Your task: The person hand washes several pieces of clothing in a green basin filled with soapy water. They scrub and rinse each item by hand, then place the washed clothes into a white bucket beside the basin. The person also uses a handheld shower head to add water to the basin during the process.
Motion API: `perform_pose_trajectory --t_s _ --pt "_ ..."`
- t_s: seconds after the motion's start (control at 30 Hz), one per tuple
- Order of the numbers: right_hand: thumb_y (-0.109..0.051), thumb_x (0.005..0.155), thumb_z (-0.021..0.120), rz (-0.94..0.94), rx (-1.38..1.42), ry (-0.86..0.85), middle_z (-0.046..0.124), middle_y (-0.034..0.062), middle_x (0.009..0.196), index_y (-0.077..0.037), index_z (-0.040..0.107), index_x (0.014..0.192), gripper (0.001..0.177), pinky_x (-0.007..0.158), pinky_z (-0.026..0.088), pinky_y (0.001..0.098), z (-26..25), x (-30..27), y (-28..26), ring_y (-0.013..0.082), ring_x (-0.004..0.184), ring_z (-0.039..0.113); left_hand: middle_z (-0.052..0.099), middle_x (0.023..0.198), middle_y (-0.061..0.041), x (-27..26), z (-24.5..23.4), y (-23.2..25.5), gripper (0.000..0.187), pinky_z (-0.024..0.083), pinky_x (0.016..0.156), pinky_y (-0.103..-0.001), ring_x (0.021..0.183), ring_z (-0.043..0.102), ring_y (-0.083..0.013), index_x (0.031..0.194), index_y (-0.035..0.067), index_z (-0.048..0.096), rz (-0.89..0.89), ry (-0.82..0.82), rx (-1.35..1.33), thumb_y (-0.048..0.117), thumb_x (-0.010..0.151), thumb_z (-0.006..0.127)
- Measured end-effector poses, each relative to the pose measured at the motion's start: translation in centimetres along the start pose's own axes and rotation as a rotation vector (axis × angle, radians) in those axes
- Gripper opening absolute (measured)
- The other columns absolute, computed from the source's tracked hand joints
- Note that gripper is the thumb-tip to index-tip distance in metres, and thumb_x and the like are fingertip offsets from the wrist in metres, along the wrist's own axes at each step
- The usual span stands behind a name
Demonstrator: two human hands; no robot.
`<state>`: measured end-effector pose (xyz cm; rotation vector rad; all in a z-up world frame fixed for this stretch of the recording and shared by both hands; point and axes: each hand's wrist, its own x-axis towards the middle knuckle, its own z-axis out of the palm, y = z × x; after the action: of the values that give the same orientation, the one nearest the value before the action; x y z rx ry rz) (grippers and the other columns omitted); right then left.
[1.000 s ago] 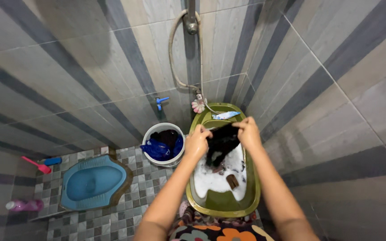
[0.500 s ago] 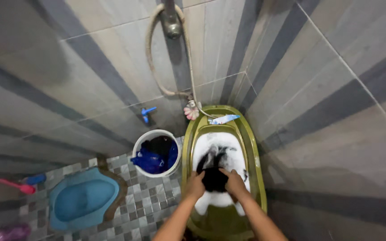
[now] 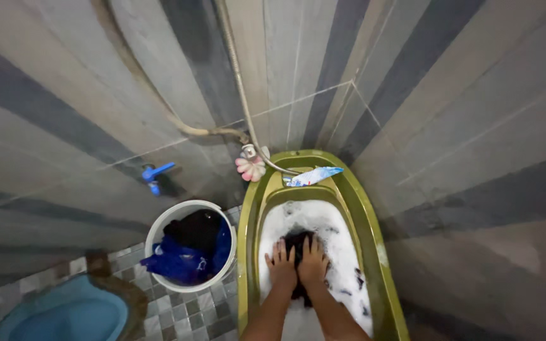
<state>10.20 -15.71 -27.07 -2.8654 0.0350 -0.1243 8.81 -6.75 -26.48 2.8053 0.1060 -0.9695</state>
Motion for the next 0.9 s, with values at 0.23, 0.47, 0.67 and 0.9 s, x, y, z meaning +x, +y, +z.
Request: perform_pose_trajectory --t_s 0.23,0.47,0.67,0.9 --pt "-0.022 0.086 0.056 0.178 0.044 -0.493 0.052 0.0159 0.147 -0.018 0.049 0.147 0.061 0.105 0.041 0.0547 3.7 1.8 0.7 0.0381 0.129 0.051 0.014 0.161 -0.011 5.8 2.8 -0.9 0.060 0.028 0.112 -0.053 0.144 0.033 -0.0332 0.156 0.022 0.025 -0.007 -0.209 -0.084 0.024 0.100 0.048" --pt "-0.025 0.091 0.057 0.154 0.027 -0.662 0.060 0.0142 0.134 -0.018 0.064 0.130 0.040 0.099 0.048 0.0521 2.8 4.2 0.8 0.0354 0.123 0.057 0.058 0.140 -0.012 5.9 1.9 -1.4 0.042 0.049 0.098 -0.047 0.126 0.058 -0.0336 0.136 0.015 0.062 0.028 -0.135 -0.110 0.026 0.097 0.055" --pt "-0.016 0.081 0.061 -0.082 0.224 -0.362 0.075 0.0139 0.113 -0.015 0.080 0.107 0.033 0.096 0.053 0.0454 -4.2 8.8 3.9 0.0355 0.109 0.069 0.068 0.122 -0.018 1.5 -4.4 -2.8 0.046 0.052 0.092 -0.049 0.109 0.065 -0.0403 0.130 0.017 0.069 0.045 0.433 -0.523 0.009 0.086 0.057" --pt "0.010 0.079 0.049 0.175 0.969 -0.560 0.069 0.0129 0.112 -0.006 0.077 0.110 0.045 0.063 0.059 0.0445 -18.0 12.6 6.6 0.0360 0.089 0.071 0.072 0.104 -0.025 -9.3 -18.3 -1.1 0.050 0.054 0.088 -0.048 0.100 0.068 -0.0413 0.134 0.015 0.069 0.061 0.602 -0.777 0.008 0.085 0.058"
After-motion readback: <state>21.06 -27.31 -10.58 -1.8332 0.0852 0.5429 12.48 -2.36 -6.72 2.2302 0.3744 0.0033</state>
